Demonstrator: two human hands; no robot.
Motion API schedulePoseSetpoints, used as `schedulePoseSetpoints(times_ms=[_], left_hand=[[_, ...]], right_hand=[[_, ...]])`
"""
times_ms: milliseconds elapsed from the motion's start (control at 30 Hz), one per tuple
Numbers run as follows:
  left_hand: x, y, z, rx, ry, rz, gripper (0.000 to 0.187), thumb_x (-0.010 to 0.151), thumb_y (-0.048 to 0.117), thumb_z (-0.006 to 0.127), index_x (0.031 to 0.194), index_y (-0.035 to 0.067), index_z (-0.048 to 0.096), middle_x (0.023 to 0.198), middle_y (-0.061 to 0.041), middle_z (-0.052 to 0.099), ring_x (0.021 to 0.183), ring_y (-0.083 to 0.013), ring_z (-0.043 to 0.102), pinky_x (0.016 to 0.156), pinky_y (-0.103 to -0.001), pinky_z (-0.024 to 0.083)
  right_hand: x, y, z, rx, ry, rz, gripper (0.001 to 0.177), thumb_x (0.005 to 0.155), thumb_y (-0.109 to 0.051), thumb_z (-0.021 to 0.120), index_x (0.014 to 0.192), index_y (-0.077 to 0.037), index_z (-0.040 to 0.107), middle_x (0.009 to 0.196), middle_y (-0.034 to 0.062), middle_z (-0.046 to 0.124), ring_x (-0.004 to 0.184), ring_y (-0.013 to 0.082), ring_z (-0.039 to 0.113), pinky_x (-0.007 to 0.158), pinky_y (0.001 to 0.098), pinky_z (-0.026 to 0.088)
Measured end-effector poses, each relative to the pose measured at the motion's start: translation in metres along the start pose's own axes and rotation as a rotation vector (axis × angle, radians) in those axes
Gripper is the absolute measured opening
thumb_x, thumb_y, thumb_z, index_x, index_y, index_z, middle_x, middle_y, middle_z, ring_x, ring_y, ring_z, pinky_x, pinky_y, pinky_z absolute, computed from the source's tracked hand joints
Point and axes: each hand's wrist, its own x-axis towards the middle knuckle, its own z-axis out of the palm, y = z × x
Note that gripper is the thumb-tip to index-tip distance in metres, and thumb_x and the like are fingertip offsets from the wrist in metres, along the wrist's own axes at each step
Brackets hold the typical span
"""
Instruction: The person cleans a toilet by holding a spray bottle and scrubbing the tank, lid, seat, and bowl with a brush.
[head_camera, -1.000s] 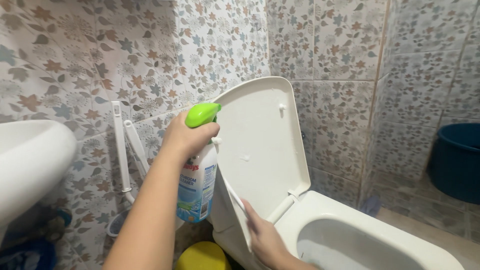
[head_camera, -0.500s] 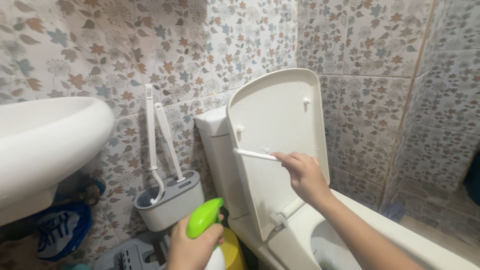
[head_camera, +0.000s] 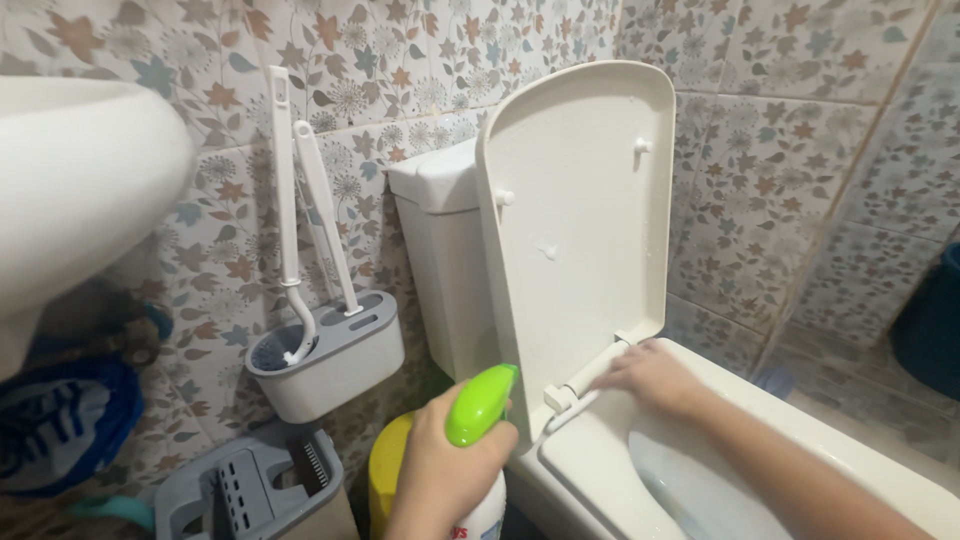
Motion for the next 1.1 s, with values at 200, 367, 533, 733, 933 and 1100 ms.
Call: schedulePoseSetpoints(times_ms=[200,367,533,733,933,1100], left_hand=[[0.017,-0.023,0.007,0.036,-0.07,0.022,0.045,0.065,0.023,0.069,0.108,0.014,0.078,0.086,-0.011,0.078,0.084,-0.0253,0.076,0.081,-0.034,0.057],[0.03,-0.043,0.026,0.045,-0.114,0.031,0.046,0.064,0.022,0.069,0.109,0.013,0.078,0.085,-0.012,0.078,0.082,-0.0258,0.075,0.08,-0.034,0.057],[0.039,-0.041,0.047,-0.031,-0.151,0.074,0.046,0.066,0.024,0.073,0.111,0.014,0.078,0.082,-0.01,0.078,0.08,-0.0215,0.077,0.079,-0.032,0.058],[0.038,-0.016,0.064,0.109,-0.308,-0.122,0.051,0.072,0.019,0.071,0.124,0.017,0.073,0.087,-0.013,0.075,0.088,-0.0181,0.077,0.09,-0.029,0.055],[0.044,-0.007,0.084,0.105,-0.27,-0.184,0.053,0.074,0.018,0.071,0.127,0.017,0.071,0.089,-0.011,0.076,0.093,-0.0169,0.078,0.095,-0.029,0.055],[0.045,-0.006,0.094,0.129,-0.29,-0.196,0.055,0.076,0.02,0.073,0.131,0.017,0.067,0.094,-0.011,0.075,0.097,-0.0172,0.077,0.097,-0.03,0.054]], right_hand=[[0.014,-0.013,0.019,-0.102,0.063,-0.165,0.064,0.072,0.004,0.058,0.121,-0.033,0.076,0.105,-0.0041,0.07,0.106,0.019,0.058,0.103,0.043,0.035],[0.011,-0.003,0.004,-0.176,0.171,-0.281,0.073,0.064,0.005,0.058,0.125,-0.03,0.075,0.111,-0.0017,0.068,0.111,0.0249,0.057,0.101,0.0553,0.03],[0.006,-0.019,0.012,-0.264,0.172,-0.358,0.047,0.084,-0.003,0.062,0.125,-0.025,0.071,0.109,0.0024,0.066,0.112,0.0253,0.056,0.114,0.06,0.023],[-0.051,0.122,0.029,-0.064,0.119,0.474,0.058,0.079,-0.008,0.065,0.129,-0.036,0.071,0.125,-0.0015,0.07,0.112,0.0237,0.064,0.104,0.0431,0.043],[-0.032,0.194,0.107,0.775,0.326,1.164,0.023,0.084,-0.011,0.072,0.1,0.0,0.083,0.079,0.0138,0.076,0.068,0.0266,0.068,0.061,0.0422,0.056],[0.017,0.11,0.142,0.879,0.425,1.181,0.026,0.088,-0.011,0.058,0.098,0.003,0.077,0.075,0.0199,0.072,0.06,0.0303,0.068,0.056,0.0424,0.054]])
